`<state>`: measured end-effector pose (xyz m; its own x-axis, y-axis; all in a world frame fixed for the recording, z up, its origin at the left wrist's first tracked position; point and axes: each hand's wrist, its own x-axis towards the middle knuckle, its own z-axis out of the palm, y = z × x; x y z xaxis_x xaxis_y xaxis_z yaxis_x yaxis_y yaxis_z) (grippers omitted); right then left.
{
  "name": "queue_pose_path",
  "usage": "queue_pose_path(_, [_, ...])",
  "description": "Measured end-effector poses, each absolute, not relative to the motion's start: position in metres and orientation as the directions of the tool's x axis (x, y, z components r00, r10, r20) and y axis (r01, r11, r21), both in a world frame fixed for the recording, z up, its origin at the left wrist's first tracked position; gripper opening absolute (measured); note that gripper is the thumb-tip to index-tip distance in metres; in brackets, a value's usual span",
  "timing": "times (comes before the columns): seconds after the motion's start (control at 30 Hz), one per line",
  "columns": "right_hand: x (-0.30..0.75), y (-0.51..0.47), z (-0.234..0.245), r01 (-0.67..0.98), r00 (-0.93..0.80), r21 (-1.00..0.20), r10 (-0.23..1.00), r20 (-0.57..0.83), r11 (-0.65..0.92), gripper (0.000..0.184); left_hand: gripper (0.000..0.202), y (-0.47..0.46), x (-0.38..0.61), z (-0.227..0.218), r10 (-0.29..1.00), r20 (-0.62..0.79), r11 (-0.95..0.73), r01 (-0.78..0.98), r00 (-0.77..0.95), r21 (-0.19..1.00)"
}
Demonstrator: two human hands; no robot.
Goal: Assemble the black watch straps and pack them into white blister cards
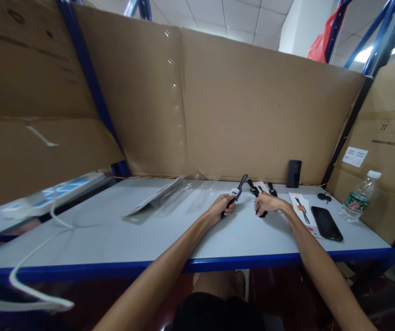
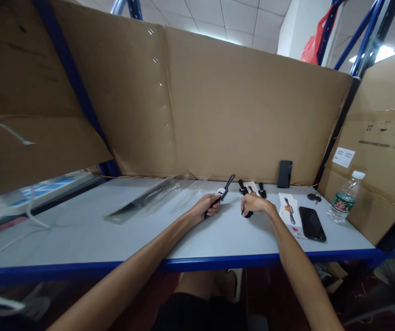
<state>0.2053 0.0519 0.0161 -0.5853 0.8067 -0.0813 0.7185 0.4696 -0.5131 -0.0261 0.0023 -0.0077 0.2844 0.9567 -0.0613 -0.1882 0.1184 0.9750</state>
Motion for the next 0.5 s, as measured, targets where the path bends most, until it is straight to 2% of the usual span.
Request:
queue_pose_path(0.17, [0.205, 0.051, 0.017, 0.731, -0.564, -0.54, 0.815, -0.133, 0.418, 0.017, 0.025, 0.003, -0.027, -0.007, 0.959, -0.069, 0.131, -0.211, 0.276, 0.969])
queue_pose_path(0.27, [0.205, 0.049, 0.021, 0.677, -0.582, -0.629, 0.801, -0.141, 0.381, 0.016, 0.027, 0.003, -0.027, -0.006, 0.957, -0.094, 0.158, -0.221, 0.274, 0.962])
queue_pose_path(0.4, [0.204, 0.041, 0.033, 0.463, -0.585, -0.835, 0.81, -0.038, 0.295, 0.018, 0.023, 0.003, -0.026, -0.004, 0.955, -0.121, 0.177, -0.195, 0.269, 0.965])
queue_pose_path(0.5, [0.193, 0.036, 0.038, 0.207, -0.45, -0.953, 0.887, 0.108, 0.221, 0.023, 0.02, 0.001, -0.024, -0.004, 0.958, -0.109, 0.159, -0.175, 0.265, 0.972])
